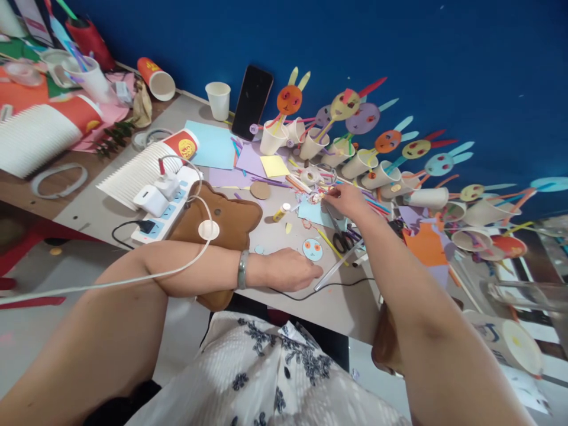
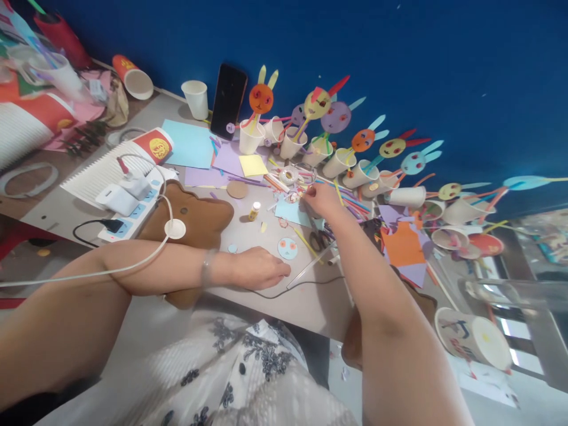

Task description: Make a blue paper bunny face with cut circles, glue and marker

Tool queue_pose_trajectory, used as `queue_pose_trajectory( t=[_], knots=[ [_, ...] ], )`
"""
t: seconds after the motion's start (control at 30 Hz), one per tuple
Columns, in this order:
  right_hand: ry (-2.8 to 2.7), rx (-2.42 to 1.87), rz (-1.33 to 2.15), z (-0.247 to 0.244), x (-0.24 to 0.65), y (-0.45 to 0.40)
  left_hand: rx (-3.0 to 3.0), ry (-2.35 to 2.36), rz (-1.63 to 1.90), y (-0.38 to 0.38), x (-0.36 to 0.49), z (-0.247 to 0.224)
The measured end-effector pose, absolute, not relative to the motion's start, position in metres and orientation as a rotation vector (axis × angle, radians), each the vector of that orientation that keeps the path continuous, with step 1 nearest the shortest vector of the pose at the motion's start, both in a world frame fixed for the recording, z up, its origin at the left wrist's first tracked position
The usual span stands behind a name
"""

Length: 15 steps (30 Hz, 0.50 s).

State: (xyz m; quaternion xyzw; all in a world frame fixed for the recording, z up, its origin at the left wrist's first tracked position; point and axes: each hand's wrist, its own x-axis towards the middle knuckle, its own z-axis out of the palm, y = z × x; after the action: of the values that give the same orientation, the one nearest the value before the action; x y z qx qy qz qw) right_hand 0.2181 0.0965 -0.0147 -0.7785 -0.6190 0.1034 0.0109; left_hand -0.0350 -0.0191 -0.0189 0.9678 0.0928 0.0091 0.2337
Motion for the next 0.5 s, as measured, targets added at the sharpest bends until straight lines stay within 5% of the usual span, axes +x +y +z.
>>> queue_pose_trajectory(
  t=[0.5],
  knots=[
    [-2.072,-2.133,-0.189,0.007,0.217,0.059,2.703,0.260,0.019,-0.021,-0.036,-0.018]
  ],
)
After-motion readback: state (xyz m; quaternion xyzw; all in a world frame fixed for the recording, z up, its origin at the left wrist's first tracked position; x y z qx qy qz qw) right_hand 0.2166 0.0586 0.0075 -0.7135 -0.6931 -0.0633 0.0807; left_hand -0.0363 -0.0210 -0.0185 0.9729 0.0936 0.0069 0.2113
